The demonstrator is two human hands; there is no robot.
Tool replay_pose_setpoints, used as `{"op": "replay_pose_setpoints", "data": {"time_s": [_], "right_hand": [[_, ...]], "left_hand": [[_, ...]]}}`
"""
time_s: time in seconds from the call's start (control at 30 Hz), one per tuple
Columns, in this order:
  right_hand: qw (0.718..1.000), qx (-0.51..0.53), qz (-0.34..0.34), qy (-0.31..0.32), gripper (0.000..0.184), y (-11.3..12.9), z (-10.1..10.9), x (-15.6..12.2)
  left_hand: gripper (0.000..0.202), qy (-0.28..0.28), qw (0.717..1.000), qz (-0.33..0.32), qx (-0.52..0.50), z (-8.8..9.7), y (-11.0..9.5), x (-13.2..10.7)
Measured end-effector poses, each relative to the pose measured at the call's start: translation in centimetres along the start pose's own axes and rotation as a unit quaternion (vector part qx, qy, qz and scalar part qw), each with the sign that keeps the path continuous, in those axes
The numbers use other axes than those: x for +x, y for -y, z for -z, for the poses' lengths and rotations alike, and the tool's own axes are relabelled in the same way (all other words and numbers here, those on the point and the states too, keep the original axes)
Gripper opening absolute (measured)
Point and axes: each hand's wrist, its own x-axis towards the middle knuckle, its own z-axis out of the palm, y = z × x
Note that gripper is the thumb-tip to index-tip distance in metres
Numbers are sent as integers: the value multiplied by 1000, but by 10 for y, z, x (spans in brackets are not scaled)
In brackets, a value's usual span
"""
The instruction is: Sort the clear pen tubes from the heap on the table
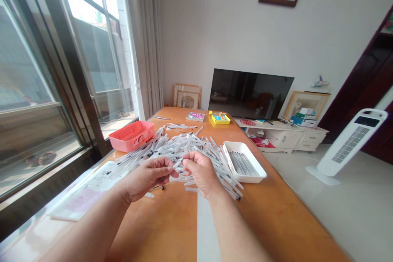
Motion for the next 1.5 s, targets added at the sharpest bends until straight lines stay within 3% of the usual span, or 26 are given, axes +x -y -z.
{"op": "replay_pose_setpoints", "data": {"time_s": [1.0,1.5], "right_hand": [[995,-101,18,-10,19,7,-4,-5],[994,-100,-19,45,24,5,5,-5]], "left_hand": [[20,-7,999,0,41,0,1,0],[22,-9,997,2,72,1,3,1]]}}
